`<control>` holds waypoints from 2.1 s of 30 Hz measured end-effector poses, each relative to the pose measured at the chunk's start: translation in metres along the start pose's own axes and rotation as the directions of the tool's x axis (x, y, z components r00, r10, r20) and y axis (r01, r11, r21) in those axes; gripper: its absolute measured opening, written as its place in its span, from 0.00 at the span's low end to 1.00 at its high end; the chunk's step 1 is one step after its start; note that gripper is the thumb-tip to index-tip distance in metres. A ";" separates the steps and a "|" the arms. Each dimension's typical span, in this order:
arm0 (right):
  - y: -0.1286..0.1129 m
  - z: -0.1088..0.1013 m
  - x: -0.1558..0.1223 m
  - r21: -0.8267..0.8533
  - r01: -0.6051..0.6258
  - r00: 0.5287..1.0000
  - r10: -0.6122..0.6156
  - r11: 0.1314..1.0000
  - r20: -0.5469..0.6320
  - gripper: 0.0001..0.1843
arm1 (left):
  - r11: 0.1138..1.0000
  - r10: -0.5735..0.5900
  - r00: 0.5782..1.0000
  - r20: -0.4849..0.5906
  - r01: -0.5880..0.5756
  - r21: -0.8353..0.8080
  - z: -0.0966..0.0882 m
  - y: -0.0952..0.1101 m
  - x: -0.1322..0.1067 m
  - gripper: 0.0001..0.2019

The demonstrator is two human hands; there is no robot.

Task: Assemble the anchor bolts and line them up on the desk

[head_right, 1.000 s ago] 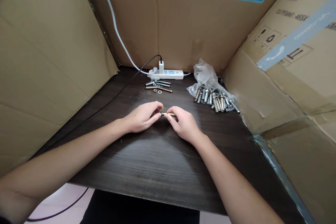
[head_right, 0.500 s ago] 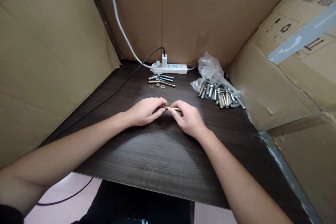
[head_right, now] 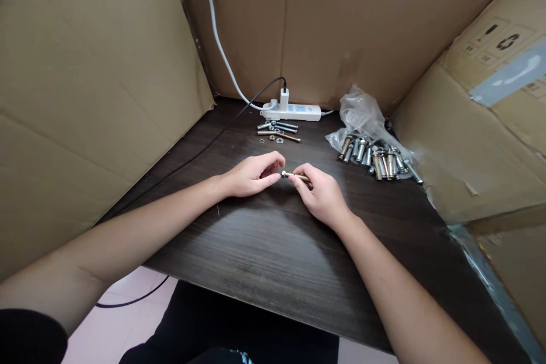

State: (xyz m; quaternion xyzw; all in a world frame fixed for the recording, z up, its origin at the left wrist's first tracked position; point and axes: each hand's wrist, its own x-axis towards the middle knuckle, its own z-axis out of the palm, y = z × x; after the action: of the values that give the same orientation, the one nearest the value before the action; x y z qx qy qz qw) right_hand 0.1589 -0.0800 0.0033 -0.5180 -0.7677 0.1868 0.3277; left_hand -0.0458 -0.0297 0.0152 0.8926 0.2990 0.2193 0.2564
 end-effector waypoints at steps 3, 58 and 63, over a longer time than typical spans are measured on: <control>0.000 0.000 0.000 0.029 -0.012 1.000 0.013 1.000 -0.025 0.12 | 1.000 0.015 1.000 -0.009 -0.015 0.002 -0.001 0.001 -0.002 0.08; 0.009 0.007 -0.005 0.070 -0.074 0.995 0.070 0.995 0.065 0.08 | 0.983 0.134 0.991 0.014 -0.135 0.122 -0.016 -0.009 -0.003 0.08; 0.005 0.007 -0.006 0.067 -0.074 0.993 0.068 0.995 0.093 0.08 | 0.985 0.135 0.990 0.051 -0.139 0.100 -0.012 -0.001 -0.005 0.07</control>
State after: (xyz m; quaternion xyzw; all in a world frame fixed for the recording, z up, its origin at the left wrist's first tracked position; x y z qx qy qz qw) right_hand 0.1586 -0.0833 -0.0063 -0.5240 -0.7558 0.2487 0.3038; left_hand -0.0560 -0.0283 0.0230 0.9278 0.2422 0.2009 0.2006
